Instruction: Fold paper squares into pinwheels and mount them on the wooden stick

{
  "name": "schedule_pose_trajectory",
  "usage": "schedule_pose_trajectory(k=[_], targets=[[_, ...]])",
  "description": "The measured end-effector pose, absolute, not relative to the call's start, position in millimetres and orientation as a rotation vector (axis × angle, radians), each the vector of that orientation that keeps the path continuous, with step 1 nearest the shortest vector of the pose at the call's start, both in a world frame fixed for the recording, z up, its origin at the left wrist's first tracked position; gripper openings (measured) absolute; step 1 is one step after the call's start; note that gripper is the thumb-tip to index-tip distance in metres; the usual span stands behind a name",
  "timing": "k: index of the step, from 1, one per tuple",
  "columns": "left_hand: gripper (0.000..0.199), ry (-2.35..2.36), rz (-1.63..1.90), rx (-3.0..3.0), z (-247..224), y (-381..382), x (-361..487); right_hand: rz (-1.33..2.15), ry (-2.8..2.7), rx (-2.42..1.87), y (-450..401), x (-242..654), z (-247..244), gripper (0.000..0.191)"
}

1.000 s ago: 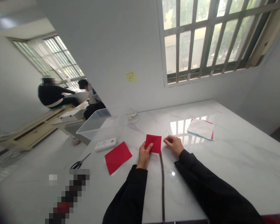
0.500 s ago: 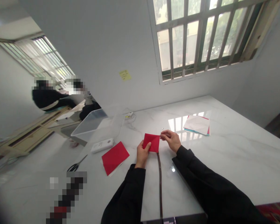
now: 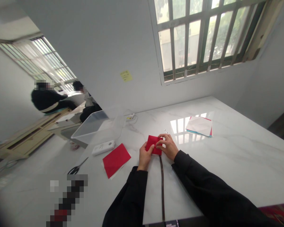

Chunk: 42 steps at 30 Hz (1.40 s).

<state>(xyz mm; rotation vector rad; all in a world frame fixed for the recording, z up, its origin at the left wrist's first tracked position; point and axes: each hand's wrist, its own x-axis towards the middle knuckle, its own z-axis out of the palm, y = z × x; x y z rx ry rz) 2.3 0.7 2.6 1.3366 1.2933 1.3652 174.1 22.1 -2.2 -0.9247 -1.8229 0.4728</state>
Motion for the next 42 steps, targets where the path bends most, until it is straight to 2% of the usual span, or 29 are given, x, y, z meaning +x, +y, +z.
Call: schedule_pose_trajectory(k=[24,42], targets=[[0.027,1.227,1.328,1.306,1.3,1.9,1.5,0.567,-1.774,-1.049,23.9,172.8,-9.7,0.004],[0.038,1.177,1.299,1.314,5.7,-1.0,0.9,0.762,-1.694,-1.043,21.8,172.5,-6.4,0.011]])
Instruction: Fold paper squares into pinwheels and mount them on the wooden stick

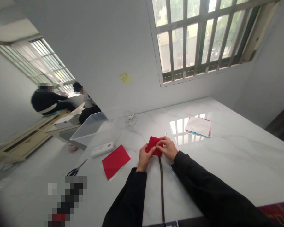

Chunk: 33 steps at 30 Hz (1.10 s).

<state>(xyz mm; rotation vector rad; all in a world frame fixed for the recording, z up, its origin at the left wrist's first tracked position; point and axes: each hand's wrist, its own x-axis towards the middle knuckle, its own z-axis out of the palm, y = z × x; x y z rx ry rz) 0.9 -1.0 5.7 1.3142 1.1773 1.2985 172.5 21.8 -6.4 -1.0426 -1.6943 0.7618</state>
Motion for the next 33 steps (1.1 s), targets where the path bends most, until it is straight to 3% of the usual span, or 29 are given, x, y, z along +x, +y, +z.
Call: schedule_pose_trajectory(k=[11,15,17,33], targets=[[0.041,1.162,1.296,1.245,7.3,-0.6,2.1,0.897,-1.558,-1.0,18.3,168.9,-2.7,0.019],[0.044,1.15,1.292,1.229,6.7,-0.1,2.2,0.945,-1.467,-1.015,16.8,167.0,-1.6,0.059],[0.044,1.146,1.289,1.211,6.9,-0.1,2.6,0.97,-1.45,-1.028,16.3,167.0,-1.0,0.069],[0.041,1.198,1.295,1.257,7.2,-1.5,3.7,0.99,-1.457,-1.028,18.7,169.3,-5.0,0.068]])
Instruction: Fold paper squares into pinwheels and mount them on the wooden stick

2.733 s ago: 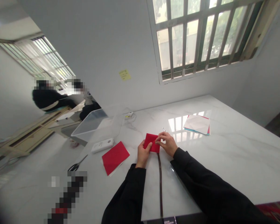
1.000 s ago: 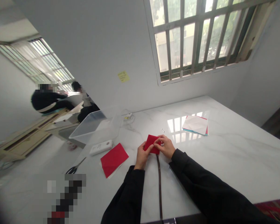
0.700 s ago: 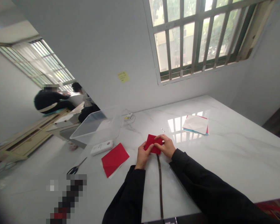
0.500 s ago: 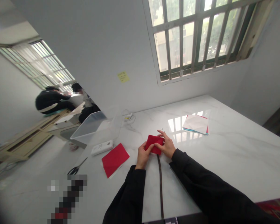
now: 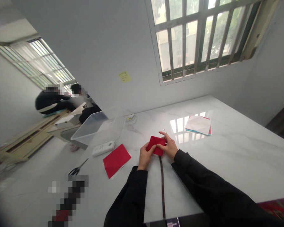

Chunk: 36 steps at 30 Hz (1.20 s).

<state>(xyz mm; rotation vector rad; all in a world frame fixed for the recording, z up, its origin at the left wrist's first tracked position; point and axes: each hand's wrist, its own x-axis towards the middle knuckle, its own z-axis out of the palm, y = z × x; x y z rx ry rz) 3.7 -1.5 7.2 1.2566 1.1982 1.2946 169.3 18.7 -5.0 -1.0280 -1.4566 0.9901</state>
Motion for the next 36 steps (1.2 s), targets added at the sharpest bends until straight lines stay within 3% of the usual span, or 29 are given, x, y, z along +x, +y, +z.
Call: schedule_pose_trajectory(k=[17,25,32,36], targets=[[0.033,1.219,1.261,1.308,6,-3,6,0.932,-1.497,-1.101,19,175,-6,0.061],[0.034,1.155,1.348,1.213,0,3,2,1.197,-1.177,-1.013,26,173,-10,0.083],[0.039,1.093,1.39,1.098,1,3,1,1.497,-1.148,-0.858,26,170,-4,0.052],[0.045,1.182,1.412,1.092,10,3,-6,1.592,-0.928,-0.845,27,182,6,0.044]])
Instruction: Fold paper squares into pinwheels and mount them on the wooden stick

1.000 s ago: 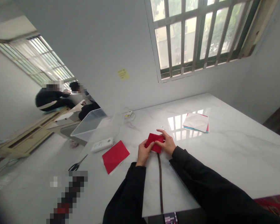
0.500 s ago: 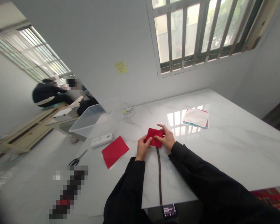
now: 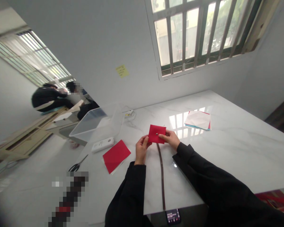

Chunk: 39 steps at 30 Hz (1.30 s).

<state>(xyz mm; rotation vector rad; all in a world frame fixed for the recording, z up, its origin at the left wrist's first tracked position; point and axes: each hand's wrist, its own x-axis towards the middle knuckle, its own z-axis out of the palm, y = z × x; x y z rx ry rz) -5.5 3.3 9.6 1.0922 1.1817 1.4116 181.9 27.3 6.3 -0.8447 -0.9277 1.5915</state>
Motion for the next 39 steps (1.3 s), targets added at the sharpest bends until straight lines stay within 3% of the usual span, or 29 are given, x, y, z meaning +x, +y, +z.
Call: schedule_pose_trajectory(k=[7,12,14,19,24,28,39], targets=[[0.033,1.713,1.201,1.632,14,0,-3,1.692,-0.442,-0.67,42,216,18,0.03],[0.068,1.858,0.898,2.031,14,-3,23,1.712,-0.429,-0.611,43,210,15,0.031],[0.067,1.836,0.859,2.105,13,-3,29,1.72,-0.456,-0.619,42,207,14,0.029],[0.048,1.645,1.054,1.674,21,4,22,1.748,-0.538,-0.61,42,205,13,0.03],[0.052,1.05,1.269,1.112,47,0,9,1.827,-0.727,-0.467,38,204,13,0.042],[0.051,0.865,1.266,0.996,61,-11,10,1.876,-0.892,-0.374,31,200,16,0.047],[0.039,0.825,1.189,1.068,65,-21,14,1.627,-1.073,-0.454,25,195,34,0.024]])
